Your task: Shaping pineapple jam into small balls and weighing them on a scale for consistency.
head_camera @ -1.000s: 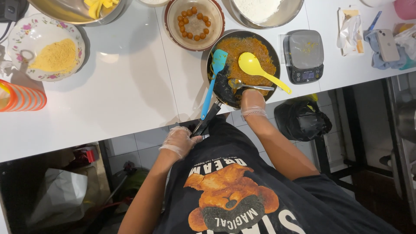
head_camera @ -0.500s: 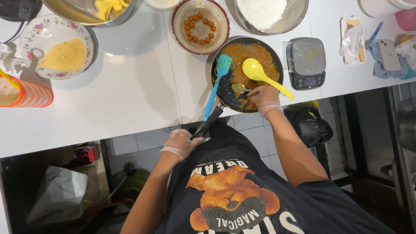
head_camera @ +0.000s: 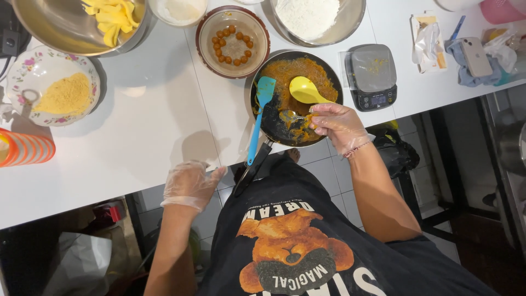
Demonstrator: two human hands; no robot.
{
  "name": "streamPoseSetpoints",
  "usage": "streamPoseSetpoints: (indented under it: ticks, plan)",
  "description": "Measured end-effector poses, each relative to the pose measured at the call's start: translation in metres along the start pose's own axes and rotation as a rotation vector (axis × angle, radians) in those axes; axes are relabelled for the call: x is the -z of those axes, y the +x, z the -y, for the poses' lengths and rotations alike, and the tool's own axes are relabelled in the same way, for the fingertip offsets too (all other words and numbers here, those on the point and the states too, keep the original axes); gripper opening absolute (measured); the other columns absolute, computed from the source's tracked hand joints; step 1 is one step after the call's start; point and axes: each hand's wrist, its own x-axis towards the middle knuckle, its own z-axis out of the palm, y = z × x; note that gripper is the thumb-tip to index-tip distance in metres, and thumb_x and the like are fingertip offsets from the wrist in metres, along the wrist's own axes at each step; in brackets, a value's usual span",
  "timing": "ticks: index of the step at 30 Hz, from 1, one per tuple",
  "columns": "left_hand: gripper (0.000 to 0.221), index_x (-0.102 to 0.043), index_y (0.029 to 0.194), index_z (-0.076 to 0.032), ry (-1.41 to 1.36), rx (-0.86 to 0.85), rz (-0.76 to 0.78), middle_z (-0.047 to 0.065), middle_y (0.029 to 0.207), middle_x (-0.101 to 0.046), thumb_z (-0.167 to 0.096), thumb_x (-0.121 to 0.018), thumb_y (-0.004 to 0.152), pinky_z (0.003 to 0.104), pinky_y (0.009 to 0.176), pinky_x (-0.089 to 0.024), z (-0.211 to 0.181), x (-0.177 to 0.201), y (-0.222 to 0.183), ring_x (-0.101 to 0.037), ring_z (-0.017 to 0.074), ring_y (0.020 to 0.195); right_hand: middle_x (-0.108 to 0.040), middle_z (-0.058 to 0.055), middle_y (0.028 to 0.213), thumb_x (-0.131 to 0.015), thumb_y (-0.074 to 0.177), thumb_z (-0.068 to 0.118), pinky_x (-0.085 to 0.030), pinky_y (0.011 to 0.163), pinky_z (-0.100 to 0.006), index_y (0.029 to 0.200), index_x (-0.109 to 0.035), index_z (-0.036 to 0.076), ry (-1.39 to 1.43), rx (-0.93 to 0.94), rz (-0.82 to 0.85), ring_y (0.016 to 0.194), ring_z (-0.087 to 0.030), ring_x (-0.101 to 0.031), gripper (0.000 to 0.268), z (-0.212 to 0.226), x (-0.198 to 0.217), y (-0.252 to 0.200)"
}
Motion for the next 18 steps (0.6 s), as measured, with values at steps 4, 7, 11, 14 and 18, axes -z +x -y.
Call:
streamPoseSetpoints:
  ticks: [4, 7, 11, 14, 18]
  plan:
    - [0.049, -0.076, 0.11, -0.024, -0.28, -0.329, -0.656, 0.005, 0.105, -0.073, -0.067, -0.06, 0.093, 0.037, 0.088, -0.058, -0.044, -0.033, 0.036, -0.071, 0.0245, 0.104, -0.073, -0.017, 0.096, -0.079, 0.076, -0.012, -0.069, 0.072, -0.032, 0.105, -0.072, -0.005, 0.031, 0.032, 0.021, 0.079, -0.024, -0.077, 0.03, 0.012, -0.006, 0.0]
    - [0.041, -0.07, 0.123, -0.025, -0.753, -0.454, -0.503, 0.005, 0.119, -0.071, -0.053, -0.064, 0.093, 0.039, 0.095, -0.057, -0.111, -0.023, 0.041, -0.067, 0.0251, 0.115, -0.072, -0.016, 0.093, -0.077, 0.08, -0.01, -0.069, 0.076, -0.037, 0.104, -0.072, -0.007, 0.115, 0.015, 0.116, 0.078, -0.023, -0.075, 0.024, 0.023, -0.01, 0.004]
    - [0.057, -0.056, 0.143, -0.003, -1.509, -0.432, -0.118, 0.031, 0.136, -0.06, -0.039, -0.063, 0.1, 0.045, 0.106, -0.053, -0.178, -0.031, 0.064, -0.062, 0.043, 0.123, -0.067, -0.023, 0.097, -0.068, 0.091, -0.008, -0.067, 0.081, -0.041, 0.109, -0.071, -0.01, -0.002, 0.005, 0.212, 0.083, -0.025, -0.072, 0.019, 0.037, -0.007, 0.007]
    - [0.045, -0.06, 0.141, -0.004, -1.653, -0.357, -0.118, 0.029, 0.146, -0.052, -0.023, -0.064, 0.1, 0.045, 0.1, -0.057, -0.209, -0.029, 0.067, -0.066, 0.0419, 0.114, -0.068, -0.027, 0.102, -0.072, 0.088, -0.01, -0.063, 0.084, -0.045, 0.113, -0.074, -0.004, -0.312, 0.057, 0.279, 0.092, -0.032, -0.073, 0.026, 0.054, -0.001, 0.01]
    - [0.024, -0.079, 0.116, -0.023, -1.511, -0.247, -0.247, 0.012, 0.123, -0.072, -0.022, -0.073, 0.093, 0.035, 0.088, -0.063, -0.254, -0.038, 0.079, -0.074, 0.0298, 0.101, -0.074, -0.02, 0.095, -0.087, 0.079, 0.0, -0.066, 0.075, -0.035, 0.105, -0.078, 0.0, -0.323, 0.253, 0.249, 0.084, -0.025, -0.075, 0.028, 0.04, 0.025, 0.03]
